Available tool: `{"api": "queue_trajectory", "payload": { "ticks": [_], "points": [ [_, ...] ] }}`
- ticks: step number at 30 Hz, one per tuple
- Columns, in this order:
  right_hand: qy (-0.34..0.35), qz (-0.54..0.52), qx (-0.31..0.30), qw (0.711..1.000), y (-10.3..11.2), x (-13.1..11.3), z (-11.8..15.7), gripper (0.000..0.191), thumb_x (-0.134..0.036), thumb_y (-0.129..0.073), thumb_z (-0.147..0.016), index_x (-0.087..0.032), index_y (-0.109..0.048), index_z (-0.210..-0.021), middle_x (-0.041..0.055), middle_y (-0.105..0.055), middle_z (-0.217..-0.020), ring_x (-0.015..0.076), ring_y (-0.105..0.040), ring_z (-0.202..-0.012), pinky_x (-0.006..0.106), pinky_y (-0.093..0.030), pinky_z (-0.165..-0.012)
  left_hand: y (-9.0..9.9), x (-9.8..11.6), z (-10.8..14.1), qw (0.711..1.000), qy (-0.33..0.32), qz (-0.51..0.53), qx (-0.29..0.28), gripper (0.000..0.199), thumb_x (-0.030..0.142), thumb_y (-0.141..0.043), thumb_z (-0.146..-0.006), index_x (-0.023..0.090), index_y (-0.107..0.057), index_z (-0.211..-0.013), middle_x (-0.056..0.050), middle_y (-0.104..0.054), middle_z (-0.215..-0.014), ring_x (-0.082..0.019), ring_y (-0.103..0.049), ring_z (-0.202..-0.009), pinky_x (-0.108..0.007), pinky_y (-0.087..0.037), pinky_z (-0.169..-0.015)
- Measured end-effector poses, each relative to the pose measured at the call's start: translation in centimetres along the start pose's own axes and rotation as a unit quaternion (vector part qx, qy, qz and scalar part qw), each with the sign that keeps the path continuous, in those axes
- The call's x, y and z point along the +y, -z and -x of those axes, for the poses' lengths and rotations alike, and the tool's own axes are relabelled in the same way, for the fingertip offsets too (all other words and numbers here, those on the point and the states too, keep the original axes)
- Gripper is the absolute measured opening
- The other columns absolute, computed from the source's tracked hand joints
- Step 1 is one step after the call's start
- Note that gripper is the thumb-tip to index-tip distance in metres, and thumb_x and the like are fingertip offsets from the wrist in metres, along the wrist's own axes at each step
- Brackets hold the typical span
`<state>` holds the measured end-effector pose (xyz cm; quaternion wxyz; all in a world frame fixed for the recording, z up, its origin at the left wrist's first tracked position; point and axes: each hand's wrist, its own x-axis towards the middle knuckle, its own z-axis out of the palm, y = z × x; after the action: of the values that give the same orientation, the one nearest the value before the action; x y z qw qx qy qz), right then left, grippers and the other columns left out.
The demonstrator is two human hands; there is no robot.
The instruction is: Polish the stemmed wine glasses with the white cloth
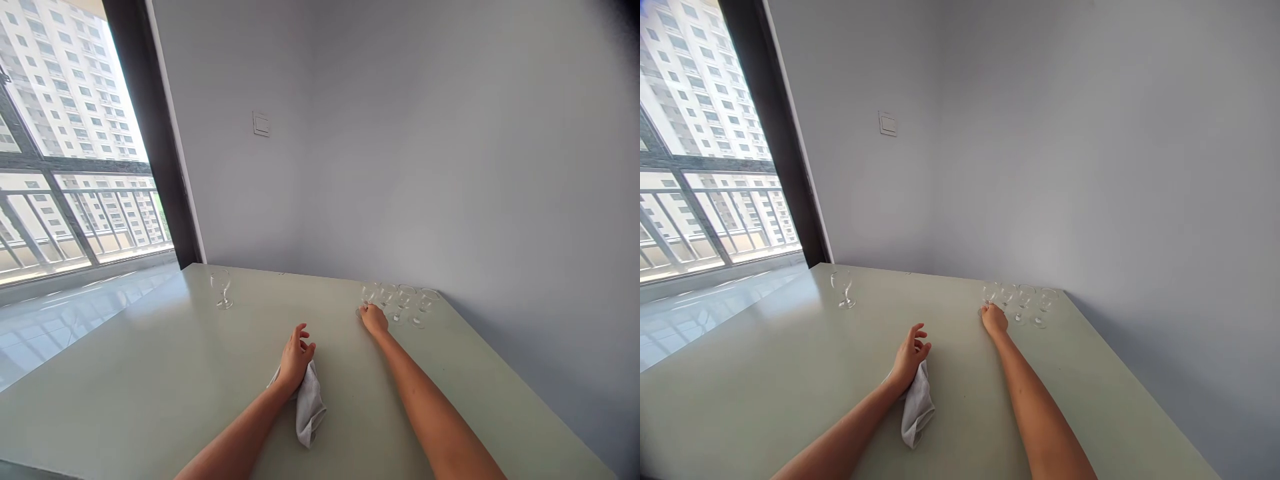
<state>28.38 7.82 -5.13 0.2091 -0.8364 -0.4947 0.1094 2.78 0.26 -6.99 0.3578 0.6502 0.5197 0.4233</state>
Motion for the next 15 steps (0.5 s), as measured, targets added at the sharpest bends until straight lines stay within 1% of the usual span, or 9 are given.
{"api": "queue_trajectory", "payload": {
  "ticks": [2,4,6,8,10,12,14,15],
  "points": [
    [0.002,-0.01,0.003,1.0,0.1,0.1,0.2,0.029,-0.033,-0.038,-0.082,-0.016,-0.06,-0.092,0.0099,-0.063,-0.091,0.0215,-0.059,-0.087,0.028,-0.041,-0.066,0.0,0.0,0.0,1.0,0.002,0.005,0.003,0.043,0.023,-0.048,-0.072,0.021,-0.04,-0.114,-0.004,-0.055,-0.098,-0.011,-0.052,-0.068,-0.027,-0.042,-0.068],
    [0.003,-0.02,0.01,1.0,0.3,0.3,0.7,0.026,-0.031,-0.041,-0.081,-0.017,-0.057,-0.096,0.0092,-0.063,-0.092,0.0207,-0.058,-0.087,0.027,-0.04,-0.066,-0.1,0.0,0.0,1.0,0.004,0.017,0.008,0.043,0.022,-0.049,-0.071,0.022,-0.041,-0.113,-0.004,-0.055,-0.097,-0.011,-0.051,-0.067,-0.027,-0.042,-0.068],
    [0.002,-0.032,0.016,0.999,0.5,0.3,1.7,0.028,-0.031,-0.04,-0.081,-0.016,-0.053,-0.101,0.0097,-0.062,-0.092,0.0202,-0.058,-0.085,0.027,-0.039,-0.064,-0.1,0.0,0.0,0.999,0.009,0.04,0.017,0.043,0.023,-0.05,-0.071,0.023,-0.042,-0.113,-0.003,-0.056,-0.097,-0.01,-0.051,-0.067,-0.026,-0.043,-0.067],
    [0.011,-0.045,0.017,0.999,0.6,0.0,3.2,0.028,-0.031,-0.036,-0.082,-0.016,-0.051,-0.101,0.0095,-0.062,-0.09,0.0194,-0.058,-0.08,0.026,-0.039,-0.062,-0.1,0.3,-0.2,0.996,0.025,0.078,0.041,0.041,0.022,-0.05,-0.07,0.022,-0.044,-0.111,-0.004,-0.056,-0.097,-0.01,-0.05,-0.067,-0.025,-0.043,-0.064],
    [0.047,-0.058,0.004,0.997,0.5,-0.8,5.2,0.027,-0.034,-0.034,-0.083,-0.017,-0.053,-0.093,0.0072,-0.062,-0.085,0.018,-0.058,-0.076,0.025,-0.038,-0.062,0.2,0.5,-0.5,0.987,0.056,0.127,0.079,0.038,0.021,-0.051,-0.07,0.022,-0.046,-0.107,-0.005,-0.055,-0.096,-0.01,-0.05,-0.067,-0.023,-0.043,-0.061],
    [0.104,-0.072,-0.027,0.992,0.3,-2.1,7.9,0.03,-0.04,-0.034,-0.083,-0.019,-0.055,-0.078,0.0036,-0.061,-0.075,0.0164,-0.057,-0.07,0.024,-0.038,-0.061,0.7,0.7,-0.9,0.969,0.103,0.187,0.123,0.035,0.019,-0.052,-0.068,0.02,-0.047,-0.103,-0.006,-0.055,-0.096,-0.009,-0.05,-0.067,-0.022,-0.042,-0.058],
    [0.167,-0.087,-0.08,0.979,0.1,-3.5,10.9,0.042,-0.048,-0.03,-0.084,-0.02,-0.054,-0.064,0.0006,-0.058,-0.06,0.0147,-0.056,-0.06,0.023,-0.038,-0.058,1.7,0.5,-1.6,0.939,0.15,0.253,0.179,0.033,0.018,-0.053,-0.066,0.02,-0.048,-0.099,-0.006,-0.054,-0.094,-0.01,-0.052,-0.069,-0.021,-0.042,-0.058],
    [0.2,-0.098,-0.11,0.969,-0.1,-4.2,12.4,0.046,-0.051,-0.027,-0.084,-0.02,-0.054,-0.062,-0.0002,-0.056,-0.056,0.014,-0.054,-0.056,0.023,-0.038,-0.056,2.3,0.3,-2.0,0.921,0.17,0.279,0.213,0.032,0.018,-0.054,-0.066,0.02,-0.049,-0.097,-0.006,-0.054,-0.094,-0.01,-0.052,-0.07,-0.022,-0.042,-0.058]
  ]
}}
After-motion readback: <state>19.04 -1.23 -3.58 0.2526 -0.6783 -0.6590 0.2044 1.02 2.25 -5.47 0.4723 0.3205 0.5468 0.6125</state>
